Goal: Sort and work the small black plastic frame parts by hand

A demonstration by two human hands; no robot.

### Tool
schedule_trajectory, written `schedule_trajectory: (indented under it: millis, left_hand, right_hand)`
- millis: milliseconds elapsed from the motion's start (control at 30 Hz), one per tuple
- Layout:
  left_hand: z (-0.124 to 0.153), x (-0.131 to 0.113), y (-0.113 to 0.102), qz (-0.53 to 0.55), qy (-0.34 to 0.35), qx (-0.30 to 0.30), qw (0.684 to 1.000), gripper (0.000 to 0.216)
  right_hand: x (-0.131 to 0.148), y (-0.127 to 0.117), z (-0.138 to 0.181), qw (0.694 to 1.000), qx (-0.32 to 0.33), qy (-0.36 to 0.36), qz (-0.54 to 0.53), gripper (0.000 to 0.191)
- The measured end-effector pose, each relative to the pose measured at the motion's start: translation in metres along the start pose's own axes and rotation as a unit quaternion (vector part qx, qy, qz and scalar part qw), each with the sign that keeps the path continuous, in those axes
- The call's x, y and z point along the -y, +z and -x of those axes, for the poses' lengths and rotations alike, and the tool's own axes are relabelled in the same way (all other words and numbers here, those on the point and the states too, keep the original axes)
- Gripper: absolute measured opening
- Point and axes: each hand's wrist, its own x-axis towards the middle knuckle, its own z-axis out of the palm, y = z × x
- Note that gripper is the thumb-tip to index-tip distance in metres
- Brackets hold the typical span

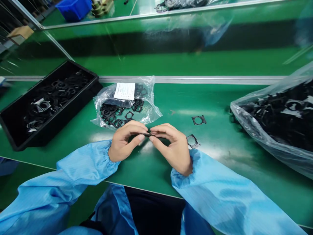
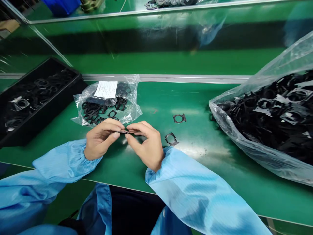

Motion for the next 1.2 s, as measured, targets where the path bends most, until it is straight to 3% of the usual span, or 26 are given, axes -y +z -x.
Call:
schedule_trajectory:
  millis: [200, 467, 567, 767, 867, 1033, 1200]
  left_hand:
    - [-0.002, -0.001, -0.002, -0.006, 0.026, -0.004, 1.0, 0.017]
    - [-0.006, -0.007, -0.005, -0.045, 0.036, -0.024, 0.998, 0.013]
    - [-0.005, -0.007, -0.002, -0.021, 0.011, -0.025, 0.999, 0.009]
    - [-0.002, -0.003, 0.006, 0.095, -0.116, -0.045, 0.988, 0.008]
    - [-0.002, -0.002, 0.005, 0.089, -0.109, -0.022, 0.99, 0.008]
    - [-0.003, -0.003, 0.001, 0.019, -0.04, -0.011, 0.999, 0.013]
    - [-0.001, -0.002, 0.005, 0.081, -0.084, -0.02, 0.993, 0.008]
  right_hand:
    - [0.004, -0.003, -0.002, 0.997, 0.014, -0.04, 0.071, 0.008]
    - [0.005, 0.001, -0.001, 0.999, -0.002, -0.008, 0.031, 0.004]
    - [0.005, 0.001, 0.0, 1.0, -0.006, 0.002, 0.029, 0.01]
    - [0.008, -0.001, 0.001, 0.999, -0.014, -0.002, 0.039, 0.008]
    - [0.008, -0.003, 0.0, 0.999, -0.012, -0.009, 0.05, 0.002]
    - [0.008, -0.004, 0.001, 0.998, 0.009, -0.009, 0.061, 0.007]
    - [0.008, -0.003, 0.002, 0.998, 0.005, -0.013, 0.068, 0.012]
